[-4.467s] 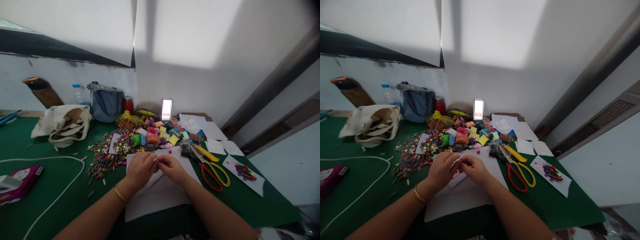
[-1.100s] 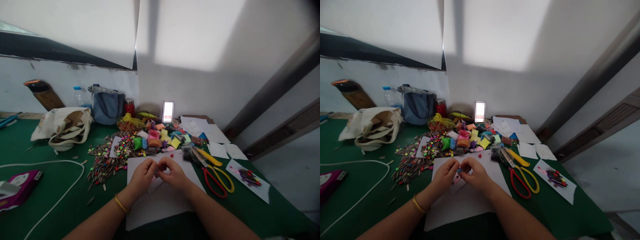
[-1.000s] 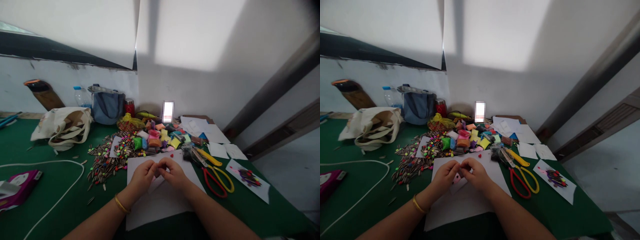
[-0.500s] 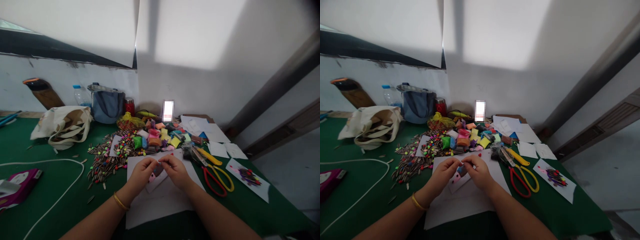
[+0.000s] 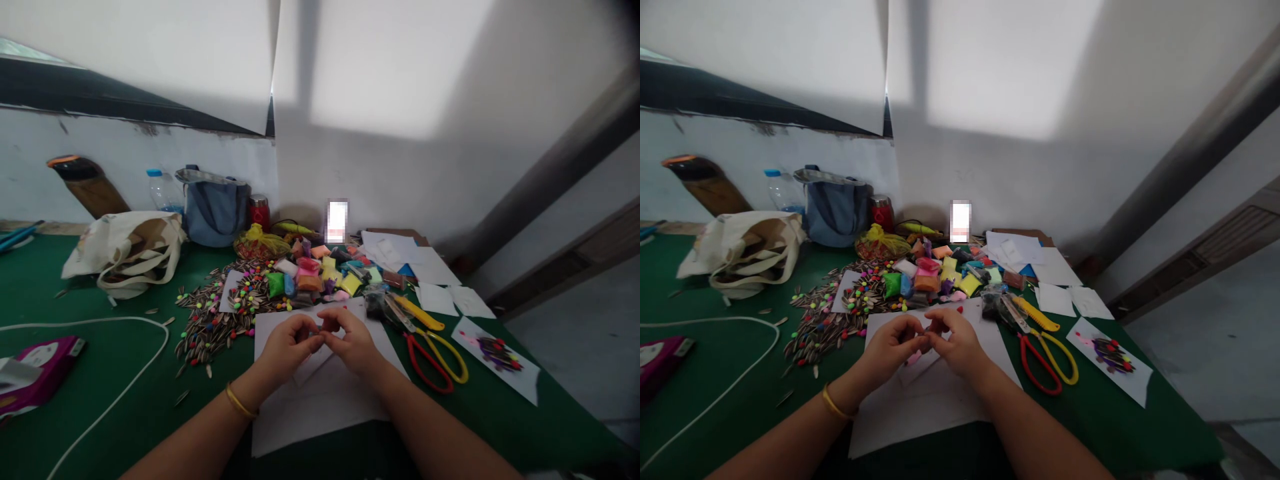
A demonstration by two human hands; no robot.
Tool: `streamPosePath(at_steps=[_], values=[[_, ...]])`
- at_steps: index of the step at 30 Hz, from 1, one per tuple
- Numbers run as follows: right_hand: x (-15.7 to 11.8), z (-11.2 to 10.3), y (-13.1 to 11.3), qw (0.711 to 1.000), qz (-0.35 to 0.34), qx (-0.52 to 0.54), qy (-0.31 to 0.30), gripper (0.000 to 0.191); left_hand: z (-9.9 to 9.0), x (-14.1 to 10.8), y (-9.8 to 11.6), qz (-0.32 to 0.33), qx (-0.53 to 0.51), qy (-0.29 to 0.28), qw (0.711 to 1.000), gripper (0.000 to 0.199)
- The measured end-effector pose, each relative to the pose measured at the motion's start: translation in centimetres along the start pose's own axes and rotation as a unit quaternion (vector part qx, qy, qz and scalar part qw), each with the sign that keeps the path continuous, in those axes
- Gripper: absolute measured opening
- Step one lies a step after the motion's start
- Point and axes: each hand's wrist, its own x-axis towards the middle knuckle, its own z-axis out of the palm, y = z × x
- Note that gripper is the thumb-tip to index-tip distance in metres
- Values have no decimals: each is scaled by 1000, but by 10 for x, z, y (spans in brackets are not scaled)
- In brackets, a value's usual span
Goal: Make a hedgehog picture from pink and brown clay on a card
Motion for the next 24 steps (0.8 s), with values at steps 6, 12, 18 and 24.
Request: streamPosePath(at_steps=[6,12,18,24], values=[[1,-6,-1,995,-54,-78,-20,32,-4,2,2,8,69,-19,997,19],[-1,-7,-1,992,-88,-87,-35,34,-8,2,4,-1,50,-76,996,22],[0,-5,0,997,-18,27,-70,40,-9,-1,8,-27,-64,-139,988,29],[3,-3,7,969,60,217,-102,56,-10,-5,6,-61,-198,-177,962,32]])
